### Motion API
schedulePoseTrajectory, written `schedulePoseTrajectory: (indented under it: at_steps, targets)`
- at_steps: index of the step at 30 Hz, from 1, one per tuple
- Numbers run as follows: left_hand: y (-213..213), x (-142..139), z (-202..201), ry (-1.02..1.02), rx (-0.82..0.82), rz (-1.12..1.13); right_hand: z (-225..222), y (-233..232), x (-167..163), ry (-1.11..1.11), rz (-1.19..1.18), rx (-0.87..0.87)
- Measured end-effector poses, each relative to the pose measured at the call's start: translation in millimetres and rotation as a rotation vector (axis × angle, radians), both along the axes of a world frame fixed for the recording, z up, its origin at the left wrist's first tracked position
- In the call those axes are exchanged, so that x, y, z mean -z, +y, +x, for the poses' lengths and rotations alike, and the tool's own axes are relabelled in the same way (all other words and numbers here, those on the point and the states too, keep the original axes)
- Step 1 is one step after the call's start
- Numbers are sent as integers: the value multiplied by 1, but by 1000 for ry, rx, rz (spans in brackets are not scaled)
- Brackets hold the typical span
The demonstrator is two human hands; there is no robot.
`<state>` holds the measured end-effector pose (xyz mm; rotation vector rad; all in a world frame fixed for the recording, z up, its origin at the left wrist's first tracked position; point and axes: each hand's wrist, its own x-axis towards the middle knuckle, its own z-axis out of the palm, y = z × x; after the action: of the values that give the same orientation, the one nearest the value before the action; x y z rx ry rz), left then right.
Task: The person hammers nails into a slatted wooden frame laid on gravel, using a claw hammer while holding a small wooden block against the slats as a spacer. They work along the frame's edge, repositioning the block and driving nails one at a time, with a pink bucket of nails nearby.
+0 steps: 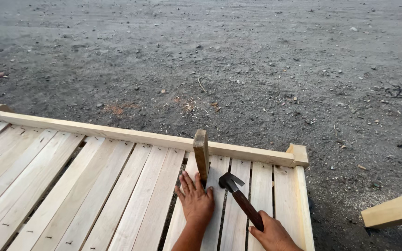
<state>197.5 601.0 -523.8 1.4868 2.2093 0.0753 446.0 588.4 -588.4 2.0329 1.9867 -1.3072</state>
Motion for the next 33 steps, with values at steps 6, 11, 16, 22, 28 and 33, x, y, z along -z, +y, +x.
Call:
schedulePoseTrajectory:
  at_steps: [6,11,16,22,28,33]
  targets:
    - [10,14,4,72,3,-56,12,10,16,-30,6,15]
    - [6,25,6,63,11,-34,-2,8,-17,-25,155,107]
    - [3,27,5,47,9,-39,-19,20,-73,-151,330,98]
    - [8,20,7,13,-4,-20,-38,49,-79,-45,314,56]
    - [6,18,7,5,13,-34,-32,70,-68,-288,148,-64]
    - [6,21,8,13,18,-46,-26,78,-70,-256,207,-8]
